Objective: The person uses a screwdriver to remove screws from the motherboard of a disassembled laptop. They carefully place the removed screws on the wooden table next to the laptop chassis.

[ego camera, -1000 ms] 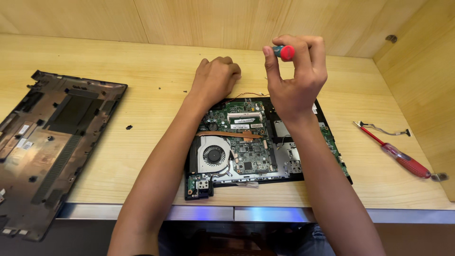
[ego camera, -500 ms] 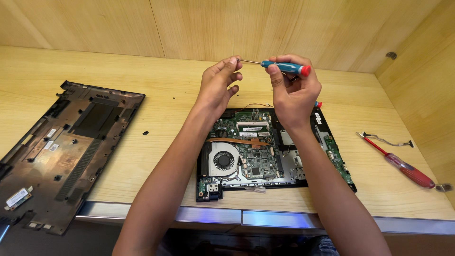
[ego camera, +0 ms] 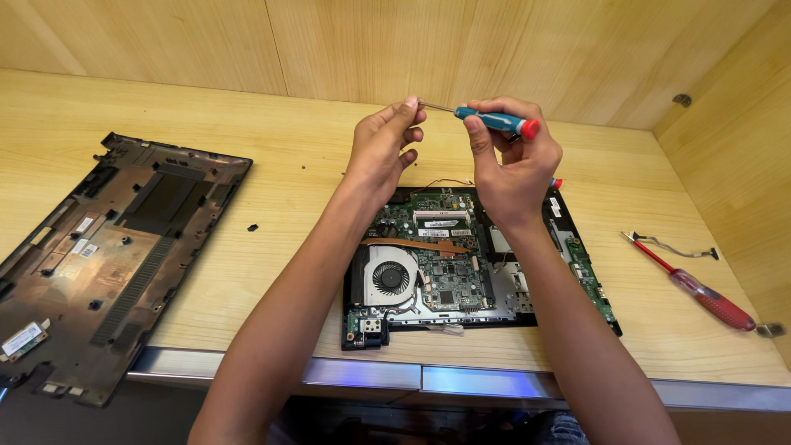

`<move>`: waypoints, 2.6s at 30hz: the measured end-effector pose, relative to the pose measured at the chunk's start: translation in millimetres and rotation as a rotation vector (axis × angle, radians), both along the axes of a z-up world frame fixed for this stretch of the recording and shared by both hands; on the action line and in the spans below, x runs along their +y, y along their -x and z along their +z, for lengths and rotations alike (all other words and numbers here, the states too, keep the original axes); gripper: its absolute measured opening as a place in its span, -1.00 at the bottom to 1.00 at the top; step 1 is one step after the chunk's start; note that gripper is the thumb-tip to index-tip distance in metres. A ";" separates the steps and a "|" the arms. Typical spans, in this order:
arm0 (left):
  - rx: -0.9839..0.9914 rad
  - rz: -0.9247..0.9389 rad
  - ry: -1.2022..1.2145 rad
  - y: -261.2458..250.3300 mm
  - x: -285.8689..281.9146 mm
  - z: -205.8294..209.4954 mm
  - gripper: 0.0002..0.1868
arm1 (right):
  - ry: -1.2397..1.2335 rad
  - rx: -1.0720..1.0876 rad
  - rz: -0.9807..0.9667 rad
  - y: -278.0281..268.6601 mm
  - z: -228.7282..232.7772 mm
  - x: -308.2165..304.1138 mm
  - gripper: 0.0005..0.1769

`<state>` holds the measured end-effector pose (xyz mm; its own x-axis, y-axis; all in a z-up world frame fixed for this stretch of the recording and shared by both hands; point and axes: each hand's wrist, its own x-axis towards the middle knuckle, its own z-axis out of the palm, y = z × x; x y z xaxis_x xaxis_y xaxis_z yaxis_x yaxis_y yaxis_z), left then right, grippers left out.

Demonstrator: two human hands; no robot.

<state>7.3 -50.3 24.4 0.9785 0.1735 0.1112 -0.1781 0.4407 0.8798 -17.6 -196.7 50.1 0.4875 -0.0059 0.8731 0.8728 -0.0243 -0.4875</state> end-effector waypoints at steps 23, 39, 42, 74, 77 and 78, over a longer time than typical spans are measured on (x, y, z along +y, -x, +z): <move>0.210 -0.091 -0.539 21.3 32.4 32.6 -0.54 | -0.055 0.166 0.038 -16.9 -0.8 -14.5 -0.80; -0.083 -0.351 -1.308 3.6 9.5 -5.6 -0.78 | 0.349 0.136 -0.316 -9.4 4.9 -27.9 -0.79; -0.092 -0.365 -1.374 2.4 6.8 -6.8 -0.71 | 0.319 0.220 -0.310 2.7 5.9 -40.1 -0.83; -0.259 -0.818 -1.890 77.6 -52.6 23.9 0.16 | 0.174 0.271 -0.188 95.0 -66.0 -114.7 -0.75; -0.236 -0.856 -1.858 76.1 -49.4 24.1 0.12 | 0.151 0.252 -0.209 96.2 -66.8 -114.8 -0.74; -0.239 -0.859 -1.850 75.7 -47.8 26.3 0.10 | 0.152 0.239 -0.217 96.5 -66.3 -113.4 -0.75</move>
<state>-68.4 -98.1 50.7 0.6733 -0.6706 -0.3114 -0.6095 -0.7418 0.2798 -114.1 -310.1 -16.2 0.6797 -0.0103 0.7335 0.7012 -0.2844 -0.6538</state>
